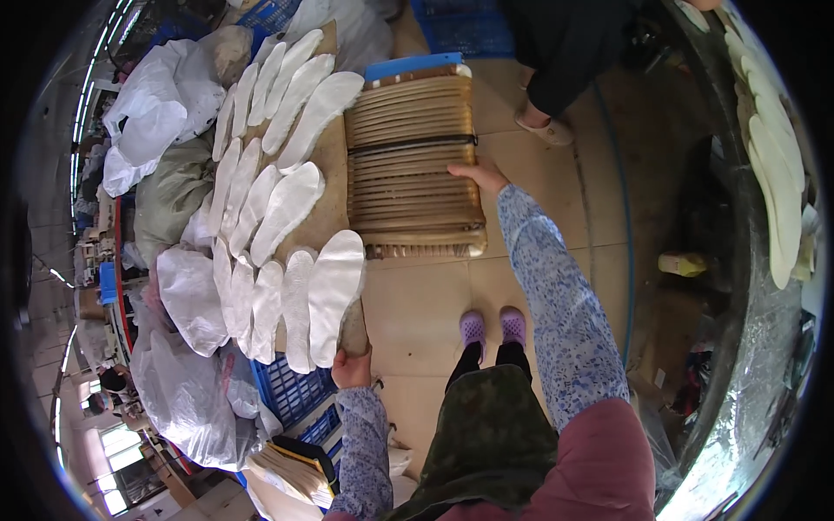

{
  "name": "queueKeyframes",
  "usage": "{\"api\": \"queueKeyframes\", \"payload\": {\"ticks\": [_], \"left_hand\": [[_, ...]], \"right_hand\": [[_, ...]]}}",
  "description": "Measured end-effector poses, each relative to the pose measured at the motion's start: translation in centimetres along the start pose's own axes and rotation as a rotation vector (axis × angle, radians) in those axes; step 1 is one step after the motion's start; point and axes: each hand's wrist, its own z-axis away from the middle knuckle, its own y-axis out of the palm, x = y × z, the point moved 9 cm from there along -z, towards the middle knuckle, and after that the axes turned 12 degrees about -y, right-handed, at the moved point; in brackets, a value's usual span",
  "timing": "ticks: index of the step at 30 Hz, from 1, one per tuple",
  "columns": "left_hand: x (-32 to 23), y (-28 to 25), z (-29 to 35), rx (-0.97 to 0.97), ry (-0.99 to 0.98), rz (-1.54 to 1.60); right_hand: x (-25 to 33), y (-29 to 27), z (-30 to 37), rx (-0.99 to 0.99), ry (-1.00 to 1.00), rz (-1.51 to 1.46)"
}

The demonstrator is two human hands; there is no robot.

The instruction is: The recorder applies spray adhesive to shoe insoles and organizes them into stacks and bags within a factory setting.

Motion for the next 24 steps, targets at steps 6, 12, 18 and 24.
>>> {"api": "queueKeyframes", "payload": {"ticks": [6, 12, 18, 24], "left_hand": [[0.0, -0.7, -1.1, 0.002, -0.025, 0.018], [-1.5, -1.9, -2.6, 0.022, -0.054, -0.014], [-0.4, -0.5, -1.7, 0.272, -0.194, -0.218], [8.4, -4.3, 3.1, -0.006, -0.104, -0.924]], "right_hand": [[-3.5, -4.5, 9.9, -0.053, 0.098, 0.143], [-5.8, -7.8, 20.5, -0.21, 0.161, 0.024], [-5.4, -10.9, 25.8, -0.391, 0.131, 0.099], [-6.5, -10.0, 34.4, -0.44, 0.132, -0.037]]}}
